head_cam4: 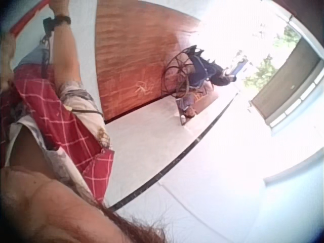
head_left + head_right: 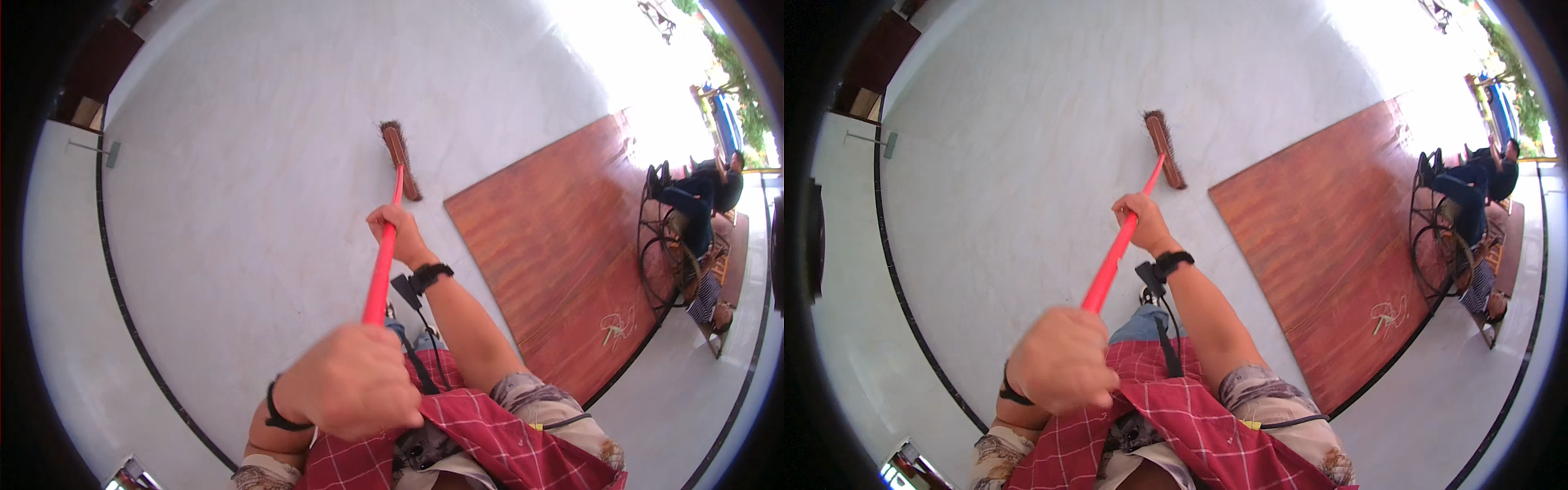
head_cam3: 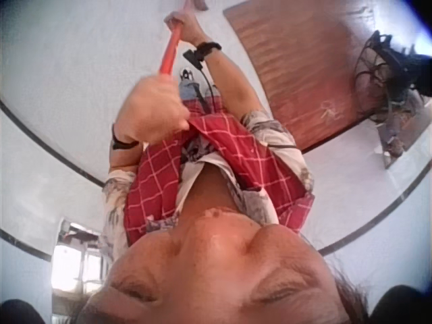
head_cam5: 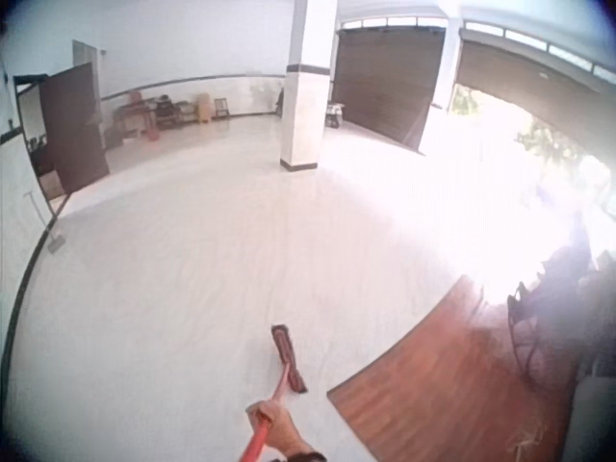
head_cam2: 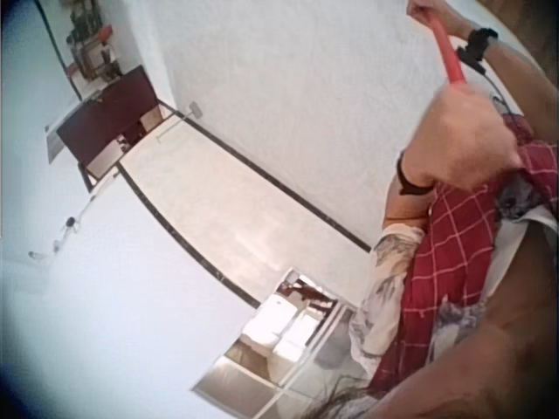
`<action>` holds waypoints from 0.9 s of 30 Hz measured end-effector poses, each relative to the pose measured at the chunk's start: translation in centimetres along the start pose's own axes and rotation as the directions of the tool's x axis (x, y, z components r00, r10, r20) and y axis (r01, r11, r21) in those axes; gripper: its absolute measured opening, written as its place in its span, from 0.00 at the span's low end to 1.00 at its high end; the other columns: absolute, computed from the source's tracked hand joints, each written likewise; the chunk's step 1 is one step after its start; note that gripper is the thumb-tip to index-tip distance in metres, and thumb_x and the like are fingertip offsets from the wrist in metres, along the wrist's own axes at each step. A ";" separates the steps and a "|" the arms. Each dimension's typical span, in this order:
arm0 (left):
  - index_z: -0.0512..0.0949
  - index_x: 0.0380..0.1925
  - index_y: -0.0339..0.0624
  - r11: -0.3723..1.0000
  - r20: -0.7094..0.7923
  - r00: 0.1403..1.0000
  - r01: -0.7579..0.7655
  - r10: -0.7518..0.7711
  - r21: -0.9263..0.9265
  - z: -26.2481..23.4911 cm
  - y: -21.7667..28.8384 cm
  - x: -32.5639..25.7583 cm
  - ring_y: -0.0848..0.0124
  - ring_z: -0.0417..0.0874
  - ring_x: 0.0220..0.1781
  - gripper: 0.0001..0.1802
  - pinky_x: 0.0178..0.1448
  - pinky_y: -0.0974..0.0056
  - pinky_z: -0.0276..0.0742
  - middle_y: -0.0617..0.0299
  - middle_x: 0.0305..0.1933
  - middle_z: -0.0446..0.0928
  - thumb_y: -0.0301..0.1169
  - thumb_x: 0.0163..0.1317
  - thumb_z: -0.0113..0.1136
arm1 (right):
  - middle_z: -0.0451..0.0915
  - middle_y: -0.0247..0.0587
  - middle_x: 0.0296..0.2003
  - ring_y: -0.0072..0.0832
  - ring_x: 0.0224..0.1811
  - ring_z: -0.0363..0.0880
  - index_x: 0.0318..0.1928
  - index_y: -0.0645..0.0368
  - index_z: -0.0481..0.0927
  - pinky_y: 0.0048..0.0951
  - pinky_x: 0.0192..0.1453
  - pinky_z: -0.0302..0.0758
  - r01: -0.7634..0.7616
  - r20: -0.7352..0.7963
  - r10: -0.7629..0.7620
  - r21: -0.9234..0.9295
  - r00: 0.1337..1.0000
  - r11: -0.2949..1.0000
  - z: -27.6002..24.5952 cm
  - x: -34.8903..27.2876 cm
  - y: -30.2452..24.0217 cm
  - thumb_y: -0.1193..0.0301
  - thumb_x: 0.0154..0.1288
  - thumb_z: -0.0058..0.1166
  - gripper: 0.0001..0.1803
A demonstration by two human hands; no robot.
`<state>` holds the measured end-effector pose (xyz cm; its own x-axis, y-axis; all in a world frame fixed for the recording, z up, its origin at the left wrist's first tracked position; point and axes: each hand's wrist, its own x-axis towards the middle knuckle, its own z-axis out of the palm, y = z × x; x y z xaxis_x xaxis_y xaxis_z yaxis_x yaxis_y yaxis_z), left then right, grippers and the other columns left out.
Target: The person sweeps the floor of a large room with a broom, gathering dirt and debris into a pile, and then uses a dustpan to collect it.
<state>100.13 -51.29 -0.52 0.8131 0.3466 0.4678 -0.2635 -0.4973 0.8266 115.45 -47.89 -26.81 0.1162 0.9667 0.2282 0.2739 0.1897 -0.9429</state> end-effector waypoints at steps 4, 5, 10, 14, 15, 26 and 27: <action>0.74 0.20 0.42 0.996 0.062 0.995 -0.068 0.072 -0.062 -1.4 0.3 1.4 0.65 0.71 0.18 0.15 0.29 0.61 0.72 0.63 0.16 0.67 0.38 0.63 0.56 | 0.76 0.42 0.24 0.40 0.30 0.75 0.29 0.60 0.76 0.34 0.35 0.72 -0.029 -0.096 0.020 -0.091 0.995 0.995 -2.2 -0.8 -2.1 0.82 0.49 0.53 0.06; 0.74 0.20 0.41 0.996 0.045 0.996 -0.076 0.078 -0.057 -2.0 0.4 1.7 0.64 0.71 0.17 0.15 0.28 0.61 0.72 0.63 0.16 0.67 0.38 0.62 0.57 | 0.76 0.42 0.24 0.40 0.30 0.75 0.29 0.60 0.76 0.34 0.35 0.72 -0.047 -0.116 0.036 -0.101 0.993 0.994 -2.5 -1.2 -2.0 0.82 0.50 0.53 0.05; 0.74 0.20 0.37 0.978 -0.210 0.964 0.131 -0.164 -0.162 -4.6 -4.7 3.0 0.64 0.71 0.19 0.11 0.25 0.65 0.67 0.61 0.19 0.71 0.30 0.59 0.58 | 0.78 0.47 0.24 0.46 0.29 0.78 0.29 0.59 0.77 0.39 0.33 0.73 -0.263 -0.159 0.230 -0.240 0.960 0.935 -4.1 -3.5 2.3 0.80 0.50 0.52 0.04; 0.74 0.19 0.35 0.874 -0.354 0.806 0.380 -0.474 -0.304 -6.1 -7.7 4.6 0.73 0.68 0.16 0.15 0.22 0.69 0.62 0.61 0.16 0.70 0.33 0.61 0.56 | 0.79 0.49 0.23 0.46 0.29 0.79 0.29 0.58 0.78 0.39 0.33 0.75 -0.187 -0.003 0.192 -0.230 0.981 0.955 -3.4 -0.1 5.7 0.79 0.51 0.52 0.05; 0.75 0.20 0.35 0.875 -0.374 0.794 0.395 -0.478 -0.280 -6.5 -7.6 5.1 0.73 0.68 0.17 0.14 0.22 0.69 0.62 0.61 0.16 0.70 0.32 0.61 0.56 | 0.79 0.49 0.23 0.45 0.29 0.80 0.29 0.58 0.78 0.38 0.34 0.75 -0.167 0.026 0.175 -0.188 0.984 0.968 -3.3 1.0 5.7 0.79 0.50 0.53 0.05; 0.72 0.20 0.38 0.914 -0.568 0.779 0.391 -0.265 0.110 -4.3 -4.8 5.7 0.58 0.69 0.24 0.11 0.30 0.59 0.66 0.59 0.20 0.70 0.28 0.60 0.56 | 0.75 0.42 0.33 0.32 0.36 0.75 0.40 0.58 0.77 0.27 0.35 0.73 0.122 0.571 -0.143 0.075 0.808 0.990 2.0 15.1 7.2 0.78 0.49 0.60 0.15; 0.72 0.20 0.38 0.904 -0.603 0.757 0.406 -0.252 0.133 -3.7 -3.8 5.5 0.58 0.69 0.24 0.11 0.30 0.59 0.66 0.59 0.20 0.70 0.28 0.60 0.56 | 0.73 0.41 0.39 0.30 0.40 0.73 0.44 0.57 0.76 0.24 0.34 0.72 0.300 0.574 -0.313 0.119 0.757 0.946 2.7 15.4 7.6 0.80 0.49 0.60 0.19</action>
<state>103.71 -44.58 0.05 0.3686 0.8672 0.3349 0.1614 -0.4145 0.8956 116.73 -31.05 -31.15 -0.5457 0.7711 0.3281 0.1801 0.4903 -0.8527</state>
